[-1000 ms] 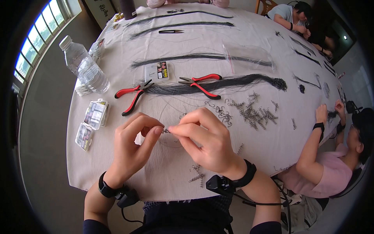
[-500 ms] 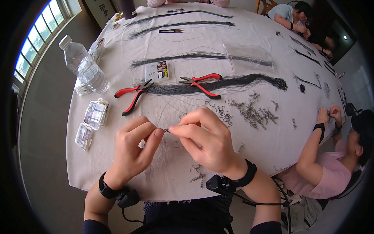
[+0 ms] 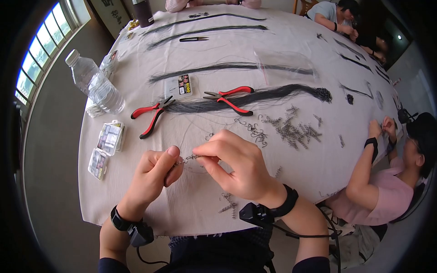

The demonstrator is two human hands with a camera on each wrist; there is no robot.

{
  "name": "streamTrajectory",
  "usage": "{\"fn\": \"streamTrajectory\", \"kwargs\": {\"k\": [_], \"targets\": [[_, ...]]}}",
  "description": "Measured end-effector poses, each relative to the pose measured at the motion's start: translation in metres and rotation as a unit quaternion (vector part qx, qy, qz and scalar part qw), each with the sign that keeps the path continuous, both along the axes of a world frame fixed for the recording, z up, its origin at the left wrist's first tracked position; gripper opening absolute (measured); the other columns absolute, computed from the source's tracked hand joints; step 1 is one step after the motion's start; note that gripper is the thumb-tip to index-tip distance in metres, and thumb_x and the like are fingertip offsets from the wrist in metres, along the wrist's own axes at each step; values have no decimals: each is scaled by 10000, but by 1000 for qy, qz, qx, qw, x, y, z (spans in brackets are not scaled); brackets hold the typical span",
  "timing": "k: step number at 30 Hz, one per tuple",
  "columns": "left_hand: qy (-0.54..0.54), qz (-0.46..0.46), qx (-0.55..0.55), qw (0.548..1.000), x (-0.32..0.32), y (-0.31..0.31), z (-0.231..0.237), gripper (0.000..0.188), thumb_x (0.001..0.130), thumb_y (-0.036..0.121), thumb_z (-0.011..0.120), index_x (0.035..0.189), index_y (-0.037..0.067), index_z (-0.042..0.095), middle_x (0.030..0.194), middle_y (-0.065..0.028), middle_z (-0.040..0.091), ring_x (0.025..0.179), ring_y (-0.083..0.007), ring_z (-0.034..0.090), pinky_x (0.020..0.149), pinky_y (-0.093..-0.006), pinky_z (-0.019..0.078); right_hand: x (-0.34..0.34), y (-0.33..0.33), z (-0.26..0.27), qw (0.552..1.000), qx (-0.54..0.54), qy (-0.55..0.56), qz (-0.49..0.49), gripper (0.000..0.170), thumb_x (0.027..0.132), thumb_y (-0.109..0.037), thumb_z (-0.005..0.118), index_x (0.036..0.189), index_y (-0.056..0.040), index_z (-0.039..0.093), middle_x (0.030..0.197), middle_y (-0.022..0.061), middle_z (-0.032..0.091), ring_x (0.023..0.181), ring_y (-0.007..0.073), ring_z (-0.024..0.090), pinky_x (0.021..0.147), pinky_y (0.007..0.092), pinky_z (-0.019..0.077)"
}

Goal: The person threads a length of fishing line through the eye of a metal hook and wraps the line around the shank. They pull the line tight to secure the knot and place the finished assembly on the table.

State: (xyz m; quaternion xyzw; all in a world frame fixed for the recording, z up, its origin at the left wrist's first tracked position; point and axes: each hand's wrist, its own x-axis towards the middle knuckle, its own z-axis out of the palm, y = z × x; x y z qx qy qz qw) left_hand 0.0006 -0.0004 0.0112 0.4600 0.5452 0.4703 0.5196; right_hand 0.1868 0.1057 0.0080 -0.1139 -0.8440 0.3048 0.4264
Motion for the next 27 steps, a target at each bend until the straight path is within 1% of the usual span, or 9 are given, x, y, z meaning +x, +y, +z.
{"fn": "streamTrajectory", "kwargs": {"k": [12,15,16,17,18,20,21,25,27], "targets": [[-8,-32,-61,998,2,0,-1,676,1101,448,389,549,73,497,536,45,390,539,-57,346,514,-262,307,1,5,-4,996,70,55,-4,285,743,113,742,962,-64,699,913,69,631,744,203,637,604,299,508],[77,-9,-74,994,8,0,-3,551,1062,361,524,597,65,543,536,0,456,497,-104,412,519,-296,373,3,5,3,996,65,62,-15,277,749,93,757,975,-58,707,905,76,633,749,201,636,615,293,509],[236,1,76,969,12,1,-12,441,997,303,610,627,69,559,578,-19,492,521,-142,466,533,-318,411,5,6,4,997,54,57,-27,271,754,78,765,983,-55,712,900,79,634,751,200,635,621,290,510],[384,12,223,896,16,0,-17,346,933,246,695,658,73,576,619,-37,527,545,-180,520,547,-339,449,5,7,4,997,54,57,-27,271,754,78,765,983,-55,712,900,79,634,751,200,635,621,290,510],[383,11,223,896,20,-2,-17,346,933,246,695,658,73,576,619,-37,527,545,-180,520,547,-339,449,6,9,4,997,52,53,-37,266,754,63,771,987,-52,716,897,80,634,753,199,634,630,291,511],[500,-16,285,818,27,-6,-16,221,801,184,773,722,85,593,737,-43,559,661,-228,588,581,-362,497,7,11,4,996,49,47,-50,261,755,49,777,991,-49,720,894,80,634,755,198,632,640,292,512],[523,-22,285,803,27,-7,-18,242,782,212,784,737,96,576,764,-29,523,713,-197,590,582,-352,505,7,12,3,996,49,41,-54,252,758,43,776,986,-47,720,895,81,634,763,199,633,649,294,511],[508,-9,284,813,25,-6,-12,195,797,185,784,801,81,619,780,-41,536,691,-211,602,588,-342,504,5,11,3,997,42,29,-56,234,759,41,772,972,-44,723,889,81,633,778,205,632,669,299,508],[353,55,248,900,25,-5,-3,147,847,129,764,924,53,665,820,-54,588,685,-194,629,602,-302,498,2,9,1,999,13,18,-45,235,757,41,772,969,-46,718,884,79,633,783,208,630,675,300,506]]}}
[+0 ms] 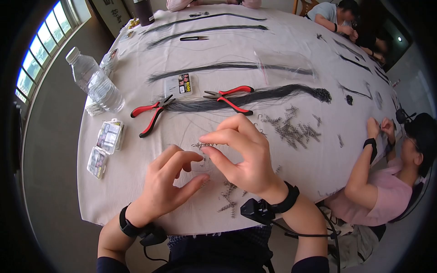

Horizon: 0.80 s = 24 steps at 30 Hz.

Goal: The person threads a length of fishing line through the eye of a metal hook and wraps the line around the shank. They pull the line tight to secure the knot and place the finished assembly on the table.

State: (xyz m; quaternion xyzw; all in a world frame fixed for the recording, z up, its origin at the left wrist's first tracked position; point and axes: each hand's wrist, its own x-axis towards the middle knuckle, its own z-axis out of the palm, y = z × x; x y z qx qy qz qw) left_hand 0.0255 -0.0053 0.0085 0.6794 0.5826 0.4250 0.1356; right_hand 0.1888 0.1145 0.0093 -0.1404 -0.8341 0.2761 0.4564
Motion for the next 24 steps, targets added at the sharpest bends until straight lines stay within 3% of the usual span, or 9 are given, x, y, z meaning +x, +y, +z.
{"fn": "streamTrajectory", "kwargs": {"k": [1,4,5,7,11,16,24], "targets": [[0,1,1,1000,-3,2,-1,147,847,129,764,924,53,665,820,-54,588,685,-194,629,602,-302,498,-2,-1,-1,999,-29,-10,10,237,754,41,772,965,-48,714,878,76,632,788,211,628,681,302,504],[-249,-2,-28,968,-17,6,-17,127,959,75,678,1062,2,664,910,-79,671,768,-110,650,661,-254,484,-18,-4,-7,998,-44,0,42,255,751,39,772,976,-52,695,875,73,634,798,213,623,697,312,504],[-248,-3,-27,968,-17,6,-17,127,959,75,678,1062,2,664,910,-79,671,768,-110,650,661,-254,484,-20,-5,-8,998,-43,1,41,255,751,39,772,976,-52,695,875,73,634,798,213,623,697,312,504],[-398,-22,-42,916,-17,6,-14,115,985,82,652,1048,-14,665,945,-64,675,827,-96,645,710,-245,484,-23,-4,-8,997,-47,-14,60,274,750,37,772,990,-54,676,892,73,643,821,219,622,720,320,504],[-398,2,-20,917,-19,7,-13,88,1012,77,600,1031,-8,607,1043,-80,684,907,-88,615,740,-230,475,-16,9,9,994,-32,-37,101,305,742,12,804,1017,-42,683,965,77,676,822,208,617,734,316,498],[-416,6,-19,909,-25,5,-6,88,1028,104,553,1007,19,549,1048,-87,684,896,-90,599,743,-247,482,-2,24,4,956,42,-254,144,166,735,-32,776,884,-90,734,897,20,603,925,229,557,830,352,476],[-430,-3,-16,903,-23,7,-9,99,1023,101,517,958,28,502,1006,-136,669,808,-103,586,711,-250,483,-10,18,-10,931,99,-317,148,135,748,-101,769,863,-95,697,913,13,608,943,221,575,847,364,461]]}}
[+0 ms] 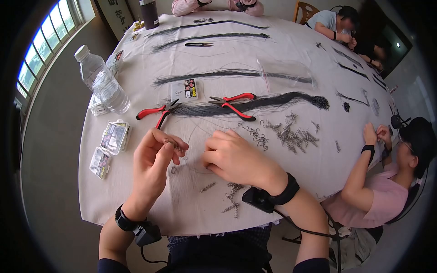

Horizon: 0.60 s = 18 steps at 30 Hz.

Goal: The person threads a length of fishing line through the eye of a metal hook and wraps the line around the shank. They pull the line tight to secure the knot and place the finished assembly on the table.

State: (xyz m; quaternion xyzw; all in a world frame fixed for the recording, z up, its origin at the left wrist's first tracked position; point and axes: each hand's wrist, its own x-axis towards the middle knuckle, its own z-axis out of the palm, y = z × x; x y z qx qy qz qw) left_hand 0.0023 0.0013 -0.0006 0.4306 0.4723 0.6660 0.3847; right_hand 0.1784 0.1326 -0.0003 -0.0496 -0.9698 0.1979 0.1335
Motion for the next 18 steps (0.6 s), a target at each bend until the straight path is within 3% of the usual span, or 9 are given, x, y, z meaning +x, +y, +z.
{"fn": "streamTrajectory", "kwargs": {"k": [6,9,11,16,18], "targets": [[-13,21,-10,1000,5,1,-1,27,1002,41,536,1012,34,512,955,-79,631,848,-94,595,688,-227,474,-2,5,1,999,-45,5,-21,124,753,-111,765,847,-99,685,895,11,607,934,223,578,844,357,450],[0,36,-22,999,4,2,-2,109,994,38,566,1100,25,541,959,-56,619,868,-86,598,684,-218,472,0,4,2,999,-42,0,-8,115,758,-106,762,837,-96,679,884,20,607,926,226,579,848,352,443],[-2,23,-53,998,2,1,-2,190,988,42,605,1160,-16,548,1003,-55,642,956,-95,626,825,-245,491,0,2,1,1000,-29,0,-6,108,762,-101,758,831,-92,675,879,27,606,922,228,580,848,350,440],[8,13,-71,997,4,0,0,154,1012,69,583,1139,-18,586,1053,-46,649,973,-89,625,815,-235,483,-3,-3,-5,999,44,11,-10,131,759,-106,768,858,-97,683,901,29,612,932,234,581,847,357,441],[9,7,-69,998,3,0,-2,140,1021,79,570,1122,-16,594,1070,-43,650,984,-84,620,808,-231,477,-4,2,-1,999,4,35,-28,137,757,-102,766,867,-99,686,904,30,614,934,235,581,846,360,445]]}}
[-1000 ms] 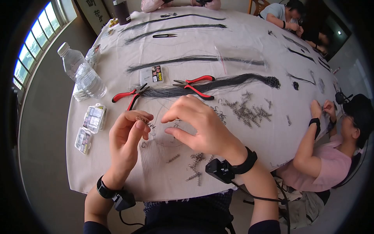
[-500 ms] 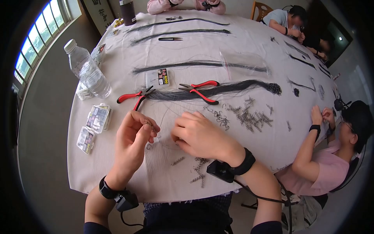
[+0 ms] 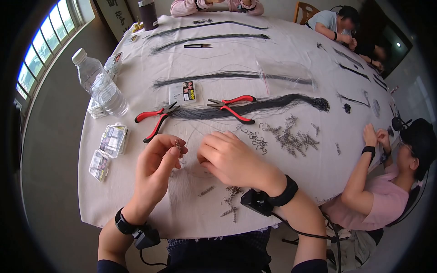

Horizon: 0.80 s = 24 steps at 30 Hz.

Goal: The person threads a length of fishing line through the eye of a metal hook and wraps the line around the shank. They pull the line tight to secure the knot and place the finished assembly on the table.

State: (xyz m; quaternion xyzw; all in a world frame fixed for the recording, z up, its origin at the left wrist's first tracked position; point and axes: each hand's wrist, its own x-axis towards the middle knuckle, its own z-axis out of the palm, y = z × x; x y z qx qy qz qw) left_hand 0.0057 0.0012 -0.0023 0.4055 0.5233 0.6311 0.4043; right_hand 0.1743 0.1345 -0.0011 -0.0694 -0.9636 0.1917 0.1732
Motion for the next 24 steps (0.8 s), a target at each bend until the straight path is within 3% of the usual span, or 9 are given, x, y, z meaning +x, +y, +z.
{"fn": "streamTrajectory", "kwargs": {"k": [5,14,19,24], "targets": [[-4,-24,2,1000,-1,1,-5,143,1031,93,555,1128,-3,593,1074,-32,640,970,-59,573,789,-222,457,9,6,4,999,-46,-2,19,144,753,-87,754,884,-99,695,918,22,618,935,229,582,846,365,452],[0,-18,-4,1000,2,0,-3,114,1018,76,569,1106,6,592,1041,-14,620,940,-52,560,789,-218,453,7,-3,-1,997,56,-51,22,146,749,-81,741,882,-93,681,957,10,626,916,219,581,837,352,454],[0,-22,-8,1000,1,0,-5,108,996,75,614,1086,23,584,1034,-3,607,944,-56,566,789,-222,458,11,6,2,993,-119,14,13,151,769,-4,702,898,-42,633,946,52,620,944,263,601,848,370,480],[5,-31,-2,1000,0,0,-8,129,976,80,650,1072,36,575,1035,2,604,942,-61,575,786,-225,461,11,6,5,975,-216,42,-3,144,798,40,688,912,-22,627,907,57,643,869,228,628,779,335,509]]}}
